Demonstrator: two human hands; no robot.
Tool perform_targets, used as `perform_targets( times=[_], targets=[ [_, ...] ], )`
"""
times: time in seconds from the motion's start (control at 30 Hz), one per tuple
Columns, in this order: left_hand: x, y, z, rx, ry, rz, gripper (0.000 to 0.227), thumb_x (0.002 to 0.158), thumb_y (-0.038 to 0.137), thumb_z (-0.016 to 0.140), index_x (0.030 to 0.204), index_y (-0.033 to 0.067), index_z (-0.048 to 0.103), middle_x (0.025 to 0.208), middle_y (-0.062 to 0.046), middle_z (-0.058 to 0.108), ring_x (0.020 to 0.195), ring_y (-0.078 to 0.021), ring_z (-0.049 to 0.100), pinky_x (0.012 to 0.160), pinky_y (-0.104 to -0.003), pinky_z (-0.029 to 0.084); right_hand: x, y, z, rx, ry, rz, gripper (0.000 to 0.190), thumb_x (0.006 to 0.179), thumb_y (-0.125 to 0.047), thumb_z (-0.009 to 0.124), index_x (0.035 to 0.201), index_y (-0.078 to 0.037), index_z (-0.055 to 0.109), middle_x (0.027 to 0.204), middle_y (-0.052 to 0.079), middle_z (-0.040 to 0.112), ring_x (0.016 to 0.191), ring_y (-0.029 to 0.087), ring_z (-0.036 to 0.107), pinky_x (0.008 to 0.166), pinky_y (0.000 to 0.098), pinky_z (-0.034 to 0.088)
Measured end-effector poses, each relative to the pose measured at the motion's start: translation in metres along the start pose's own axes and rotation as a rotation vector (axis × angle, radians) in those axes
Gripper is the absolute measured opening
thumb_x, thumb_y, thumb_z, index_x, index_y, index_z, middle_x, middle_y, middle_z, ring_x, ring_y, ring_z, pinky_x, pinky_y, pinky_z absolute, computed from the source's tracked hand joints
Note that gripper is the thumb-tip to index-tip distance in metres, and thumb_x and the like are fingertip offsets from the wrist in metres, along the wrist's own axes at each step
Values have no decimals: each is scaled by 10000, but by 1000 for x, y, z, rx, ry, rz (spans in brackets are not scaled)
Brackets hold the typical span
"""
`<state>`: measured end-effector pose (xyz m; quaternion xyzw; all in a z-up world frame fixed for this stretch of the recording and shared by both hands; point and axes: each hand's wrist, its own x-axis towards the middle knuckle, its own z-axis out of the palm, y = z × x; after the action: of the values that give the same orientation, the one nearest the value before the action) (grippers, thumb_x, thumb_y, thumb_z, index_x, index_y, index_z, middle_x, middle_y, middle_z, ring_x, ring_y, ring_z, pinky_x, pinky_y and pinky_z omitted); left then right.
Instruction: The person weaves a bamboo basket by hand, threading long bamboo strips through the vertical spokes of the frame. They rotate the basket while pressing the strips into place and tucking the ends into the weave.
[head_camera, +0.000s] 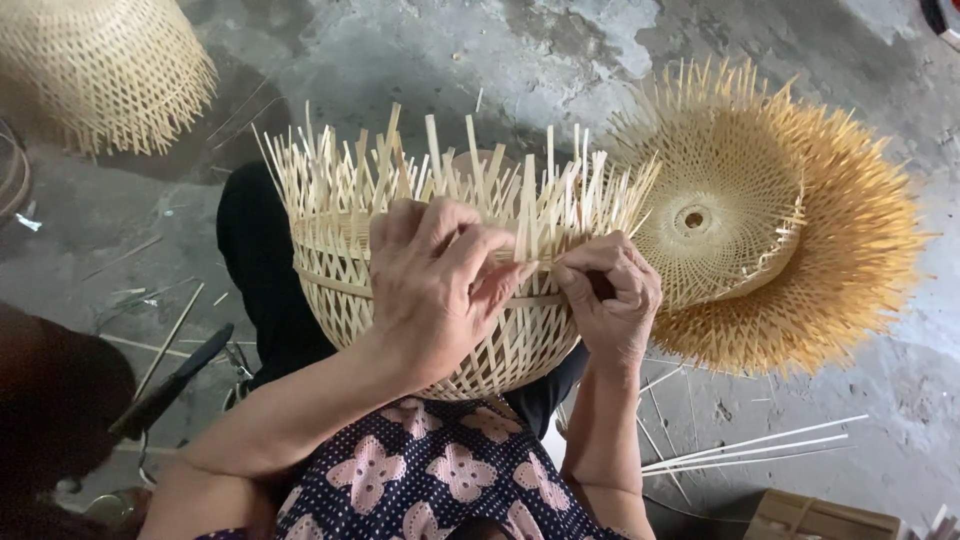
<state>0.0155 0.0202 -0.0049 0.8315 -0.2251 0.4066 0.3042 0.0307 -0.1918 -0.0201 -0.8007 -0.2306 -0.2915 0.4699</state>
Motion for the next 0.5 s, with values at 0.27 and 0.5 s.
perform_targets(
  times=[0.27, 0.5],
  targets=[
    [4, 1, 3, -106, 128, -43, 301, 870, 161, 869, 825, 161, 572, 966, 7, 510, 932, -176, 470, 907, -413, 345, 6, -10, -2, 5, -47, -36, 127, 887, -91, 840, 945, -86, 726, 904, -1, 705, 854, 104, 656, 760, 257, 546],
    [4, -5, 4, -172, 74, -50, 280, 859, 86, 828, 803, 155, 563, 1061, -26, 556, 1048, -176, 491, 1025, -416, 323, 8, -9, 0, 67, -41, 3, 117, 879, -103, 838, 937, -96, 737, 894, -7, 710, 821, 91, 651, 730, 248, 538]
  ],
)
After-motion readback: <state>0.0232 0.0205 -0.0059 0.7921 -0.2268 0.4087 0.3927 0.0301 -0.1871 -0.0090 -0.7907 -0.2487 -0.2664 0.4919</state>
